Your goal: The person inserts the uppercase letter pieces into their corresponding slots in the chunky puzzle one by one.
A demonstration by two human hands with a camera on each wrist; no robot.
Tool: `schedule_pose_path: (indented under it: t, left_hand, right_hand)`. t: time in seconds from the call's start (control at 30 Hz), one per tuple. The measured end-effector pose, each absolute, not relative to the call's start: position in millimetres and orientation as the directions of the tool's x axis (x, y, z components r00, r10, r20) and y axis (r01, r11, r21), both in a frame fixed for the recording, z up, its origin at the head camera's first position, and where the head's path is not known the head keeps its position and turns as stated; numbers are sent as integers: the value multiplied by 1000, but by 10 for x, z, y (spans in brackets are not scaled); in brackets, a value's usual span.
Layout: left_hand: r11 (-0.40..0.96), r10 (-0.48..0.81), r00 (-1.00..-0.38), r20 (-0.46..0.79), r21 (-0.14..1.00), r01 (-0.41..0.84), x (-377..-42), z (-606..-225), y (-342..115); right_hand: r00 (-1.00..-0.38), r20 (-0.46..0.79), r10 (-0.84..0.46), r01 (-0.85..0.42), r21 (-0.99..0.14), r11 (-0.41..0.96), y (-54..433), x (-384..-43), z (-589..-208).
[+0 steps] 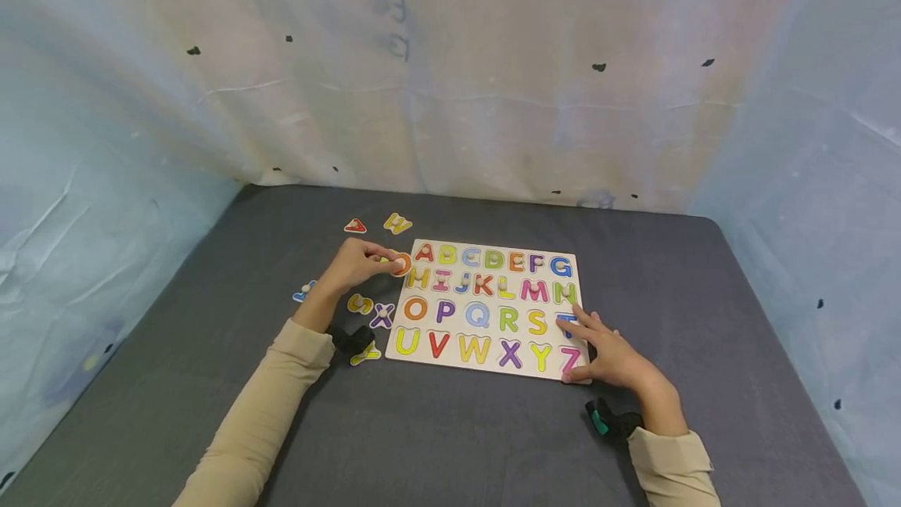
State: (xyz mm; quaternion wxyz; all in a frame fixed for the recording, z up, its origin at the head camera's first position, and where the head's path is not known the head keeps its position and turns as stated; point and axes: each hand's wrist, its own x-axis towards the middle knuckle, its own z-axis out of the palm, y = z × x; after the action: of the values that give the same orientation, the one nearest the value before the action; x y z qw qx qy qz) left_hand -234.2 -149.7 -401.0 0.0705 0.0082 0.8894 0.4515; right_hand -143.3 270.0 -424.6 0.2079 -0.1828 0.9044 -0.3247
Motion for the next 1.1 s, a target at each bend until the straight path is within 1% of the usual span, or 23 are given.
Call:
schedule_pose_path:
  t: [0.13,0.33,0.53,0.63,0.83,1.1]
  left_hand:
    - [587,128,-981,-148,808,-46,-2267,-4006,-1461]
    - [577,216,-965,-149,817,3,-2190,-4031,-1410]
    - [636,309,-935,-175,769,66,-2129,-4055,-1363]
    - [664,320,-928,-191,744,76,-2113,-4080,-1350]
    - [682,330,-917,-225,729,67,-2126,-4156,-1343]
    - [673,334,-914,-232,738,59,-2139,-4201,-1322]
  right_hand:
    - [-844,-256,-471,-203,-660,724,2694,-1434,-4253]
    - [-845,-258,-469,-198,-665,721,2705,-1433,-4246]
    - [-844,-272,-463,-189,-656,730,2700,-1442,-4241]
    - [-843,-274,-463,-189,-654,732,2694,-1449,-4246]
    - [-845,-271,-462,-191,-654,732,2687,-1450,-4242]
    - [-845,-262,-466,-196,-658,727,2695,-1446,-4242]
